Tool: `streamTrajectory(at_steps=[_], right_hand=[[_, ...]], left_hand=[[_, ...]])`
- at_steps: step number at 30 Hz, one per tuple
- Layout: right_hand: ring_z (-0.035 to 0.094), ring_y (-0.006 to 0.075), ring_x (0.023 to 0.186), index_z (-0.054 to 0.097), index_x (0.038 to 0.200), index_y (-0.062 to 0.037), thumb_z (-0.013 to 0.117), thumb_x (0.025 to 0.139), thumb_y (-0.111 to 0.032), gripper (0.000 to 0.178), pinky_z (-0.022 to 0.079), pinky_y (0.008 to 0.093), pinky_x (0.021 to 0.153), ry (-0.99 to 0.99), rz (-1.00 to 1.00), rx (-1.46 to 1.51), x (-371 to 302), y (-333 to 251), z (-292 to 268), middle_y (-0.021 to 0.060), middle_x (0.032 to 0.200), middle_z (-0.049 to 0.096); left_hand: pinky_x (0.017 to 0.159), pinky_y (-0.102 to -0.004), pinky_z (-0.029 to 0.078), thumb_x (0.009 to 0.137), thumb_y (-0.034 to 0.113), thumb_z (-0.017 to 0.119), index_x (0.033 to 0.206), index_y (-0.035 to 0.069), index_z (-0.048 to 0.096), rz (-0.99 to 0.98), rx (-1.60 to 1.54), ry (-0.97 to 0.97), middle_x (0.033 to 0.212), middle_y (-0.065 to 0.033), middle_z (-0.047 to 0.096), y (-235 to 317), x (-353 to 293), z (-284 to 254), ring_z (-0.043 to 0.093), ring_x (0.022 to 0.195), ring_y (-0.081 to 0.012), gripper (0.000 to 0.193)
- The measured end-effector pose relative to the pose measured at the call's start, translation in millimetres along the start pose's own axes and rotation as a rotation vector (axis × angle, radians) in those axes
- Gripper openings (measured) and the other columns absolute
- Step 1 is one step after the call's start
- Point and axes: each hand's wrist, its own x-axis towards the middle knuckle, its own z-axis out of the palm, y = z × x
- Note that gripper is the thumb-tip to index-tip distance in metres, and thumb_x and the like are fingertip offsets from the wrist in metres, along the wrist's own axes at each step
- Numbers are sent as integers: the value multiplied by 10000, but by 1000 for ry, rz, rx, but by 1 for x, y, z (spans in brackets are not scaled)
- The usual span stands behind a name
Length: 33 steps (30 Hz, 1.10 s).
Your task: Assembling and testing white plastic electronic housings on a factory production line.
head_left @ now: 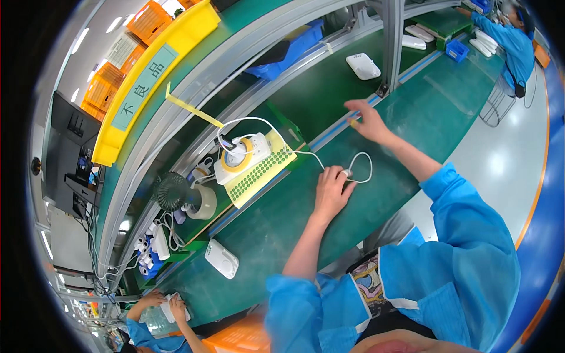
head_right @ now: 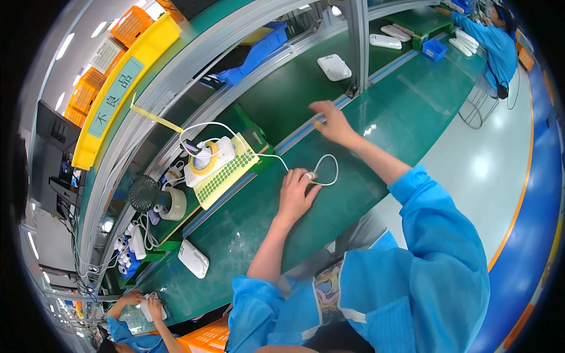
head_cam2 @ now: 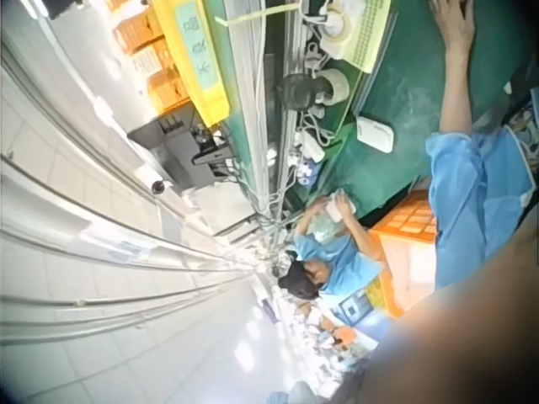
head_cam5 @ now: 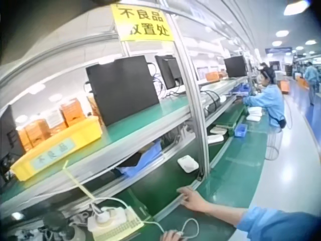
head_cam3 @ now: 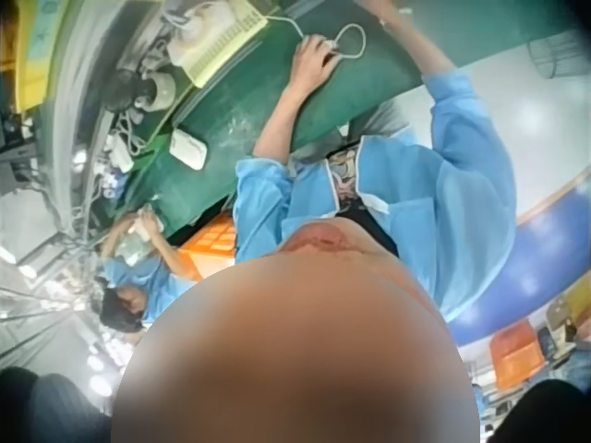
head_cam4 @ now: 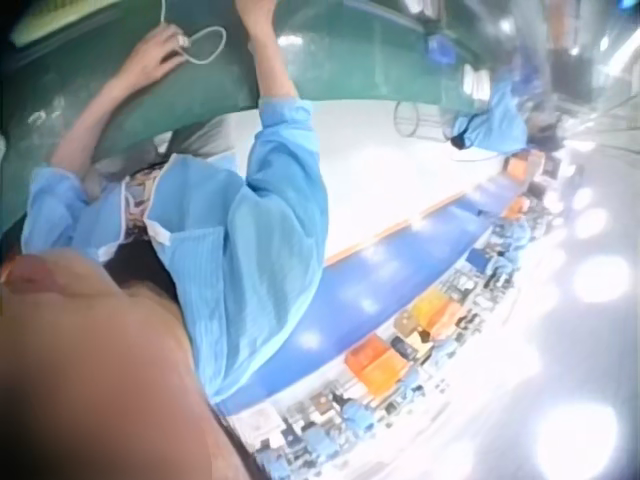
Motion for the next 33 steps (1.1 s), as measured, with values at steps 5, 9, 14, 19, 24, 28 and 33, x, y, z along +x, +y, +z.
streamTrajectory(at_steps=[5,9,14,19,24,28,33], right_hand=[[486,477,1330,402,1533,-41,829,780,-343,917,443,525,1100,32,74,-732,81,110,-20,299,1449,489],[399,486,1386,322,1600,-119,821,720,-605,1122,350,581,1140,90,249,-1052,144,154,-37,285,1469,449],[486,476,1331,445,1491,-194,790,688,-689,1004,412,560,1094,30,716,-901,177,150,-30,222,1443,537],[676,444,1086,517,1432,-93,805,691,-568,926,536,537,947,-137,244,-875,148,136,-28,247,1152,709],[673,432,1105,574,1398,33,846,656,-326,868,541,476,958,-82,-268,-382,56,94,-37,286,1208,677],[586,427,1259,565,1410,27,863,629,-319,905,468,478,1088,-217,-75,-304,-23,19,-29,279,1349,618],[610,436,1226,464,1530,-27,802,796,-487,930,503,471,1040,-298,160,-291,-48,-13,-49,300,1319,625]], left_hand=[[839,-441,499,872,120,739,940,51,633,-10,-98,80,1009,-97,610,-5,6,15,604,990,-327,143],[828,-443,514,884,91,728,968,48,597,-71,-180,115,1003,-112,613,-10,4,20,611,985,-337,161],[785,-464,533,917,83,701,986,37,575,-155,-190,224,951,-143,637,-8,2,19,641,926,-366,151],[734,-450,543,990,121,648,1020,32,569,-308,-398,298,955,-177,680,-18,-1,19,686,871,-389,123],[621,-304,455,1038,189,620,1014,60,588,-396,-561,375,760,-60,597,-20,4,18,551,665,-120,136],[621,-254,331,1053,160,624,848,54,486,-489,-702,382,752,57,410,-32,-8,9,374,716,-52,270],[562,-253,240,1046,139,637,725,105,422,-507,-755,350,693,80,339,-31,-4,9,302,646,-33,388]])
